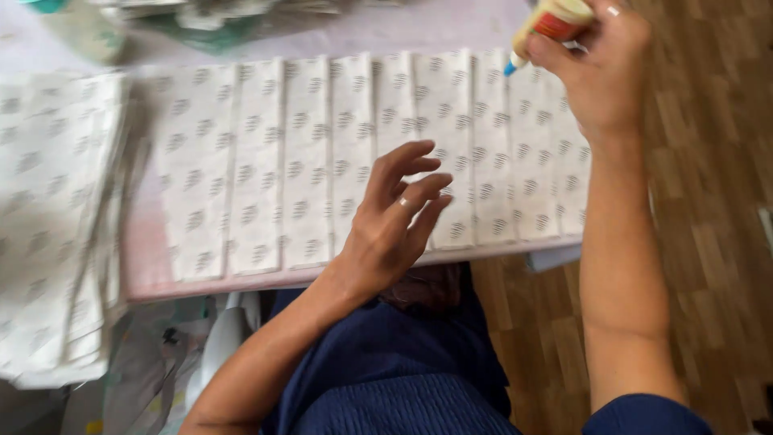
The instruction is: The person aligns several printed paper strips on a table, applies glue from a small bottle to the edges of the strips, and then folds the ends over to secure them before stacking the finished pieces together.
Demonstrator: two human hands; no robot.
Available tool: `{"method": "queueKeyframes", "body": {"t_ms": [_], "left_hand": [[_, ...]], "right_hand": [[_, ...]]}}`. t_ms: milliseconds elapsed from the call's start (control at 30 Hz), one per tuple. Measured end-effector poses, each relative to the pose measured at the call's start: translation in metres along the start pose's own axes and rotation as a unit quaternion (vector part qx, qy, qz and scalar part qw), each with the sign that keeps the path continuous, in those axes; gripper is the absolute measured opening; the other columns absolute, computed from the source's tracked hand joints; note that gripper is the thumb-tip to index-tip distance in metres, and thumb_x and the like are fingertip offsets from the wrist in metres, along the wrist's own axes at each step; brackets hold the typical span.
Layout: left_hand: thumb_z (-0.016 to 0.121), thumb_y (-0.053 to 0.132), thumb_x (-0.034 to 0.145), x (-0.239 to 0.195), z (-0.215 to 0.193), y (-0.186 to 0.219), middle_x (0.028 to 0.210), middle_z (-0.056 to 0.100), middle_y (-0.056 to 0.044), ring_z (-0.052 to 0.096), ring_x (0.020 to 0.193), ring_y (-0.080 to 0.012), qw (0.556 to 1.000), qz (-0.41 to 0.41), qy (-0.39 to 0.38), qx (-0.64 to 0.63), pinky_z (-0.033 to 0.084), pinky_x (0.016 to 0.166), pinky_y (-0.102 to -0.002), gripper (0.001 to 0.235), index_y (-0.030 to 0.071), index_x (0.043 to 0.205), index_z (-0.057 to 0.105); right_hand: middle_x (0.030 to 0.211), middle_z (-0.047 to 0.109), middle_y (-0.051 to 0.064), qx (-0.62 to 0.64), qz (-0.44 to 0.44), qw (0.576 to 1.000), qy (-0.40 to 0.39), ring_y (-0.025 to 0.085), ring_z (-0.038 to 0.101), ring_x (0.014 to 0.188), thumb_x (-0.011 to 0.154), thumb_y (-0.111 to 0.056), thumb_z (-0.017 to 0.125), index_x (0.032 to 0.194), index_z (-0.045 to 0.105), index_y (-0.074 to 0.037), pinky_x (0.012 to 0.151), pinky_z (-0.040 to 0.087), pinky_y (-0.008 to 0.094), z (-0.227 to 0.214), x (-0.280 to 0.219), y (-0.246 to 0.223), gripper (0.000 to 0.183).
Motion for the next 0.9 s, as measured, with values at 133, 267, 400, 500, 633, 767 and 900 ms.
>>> {"method": "queueKeyframes", "body": {"t_ms": [133,267,400,500,633,767,900], "left_hand": [[0.078,0.030,0.097,0.020,0.085,-0.006,0.123,0.057,-0.017,0.067,0.098,-0.0259,0.997,0.012,-0.065,0.027,0.058,0.076,-0.039,0.036,0.005,0.117,0.061],[0.073,0.017,0.093,0.025,0.193,-0.014,0.103,0.065,-0.011,0.057,0.090,-0.0329,0.987,0.013,-0.160,0.020,0.046,0.077,-0.044,0.020,0.005,0.108,0.068],[0.067,0.005,0.091,0.014,0.290,-0.028,0.095,0.067,-0.004,0.056,0.094,-0.0299,0.967,0.032,-0.226,0.114,0.040,0.073,-0.041,0.007,0.005,0.094,0.073],[0.052,-0.014,0.069,0.010,0.325,-0.037,0.074,0.053,-0.002,0.050,0.081,-0.0267,0.959,0.059,-0.222,0.168,0.037,0.069,-0.038,0.028,0.011,0.059,0.047],[0.057,-0.007,0.080,0.008,0.333,-0.038,0.071,0.052,-0.001,0.049,0.080,-0.0260,0.953,0.055,-0.227,0.195,0.036,0.066,-0.039,0.031,0.012,0.057,0.049],[0.085,0.032,0.077,0.011,0.327,-0.038,0.102,0.070,-0.003,0.055,0.100,-0.0274,0.943,0.010,-0.291,0.161,0.043,0.078,-0.042,0.028,0.007,0.078,0.071],[0.090,0.039,0.067,0.011,0.324,-0.036,0.113,0.071,-0.004,0.056,0.100,-0.0272,0.939,0.008,-0.304,0.162,0.044,0.077,-0.042,0.040,0.007,0.086,0.073]], "right_hand": [[0.109,0.060,0.020,0.037,0.003,0.998,0.052,0.032,0.069,0.101,0.104,0.012,0.078,0.122,0.051,0.005,0.094,0.071,0.047,-0.097,-0.093,-0.019,0.033],[0.104,0.062,0.020,0.014,0.064,0.981,0.182,0.034,0.072,0.099,0.103,0.004,0.077,0.123,0.051,0.005,0.091,0.072,0.045,-0.163,-0.172,-0.013,0.033],[0.098,0.064,0.020,-0.062,0.078,0.958,0.270,0.029,0.072,0.089,0.101,0.004,0.080,0.114,0.053,0.007,0.085,0.069,0.039,-0.189,-0.227,0.001,0.030],[0.100,0.066,0.016,-0.081,0.112,0.944,0.299,0.022,0.069,0.092,0.096,-0.001,0.084,0.116,0.058,0.006,0.085,0.066,0.035,-0.192,-0.246,0.018,0.034],[0.098,0.067,0.017,-0.077,0.127,0.942,0.302,0.025,0.071,0.090,0.096,-0.004,0.083,0.115,0.058,0.007,0.084,0.067,0.036,-0.188,-0.251,0.027,0.032],[0.098,0.067,0.018,-0.079,0.122,0.940,0.308,0.025,0.071,0.091,0.098,-0.003,0.082,0.114,0.058,0.008,0.084,0.067,0.037,-0.186,-0.256,0.034,0.031],[0.097,0.067,0.016,-0.084,0.134,0.938,0.309,0.021,0.068,0.088,0.097,-0.004,0.084,0.115,0.060,0.007,0.082,0.065,0.034,-0.183,-0.260,0.042,0.032]]}}
Point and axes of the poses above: each hand's wrist, its own x-axis towards the middle knuckle, its own z-axis out of the palm, y = z × x, the point moved 4 cm from there along x, towards the middle knuckle
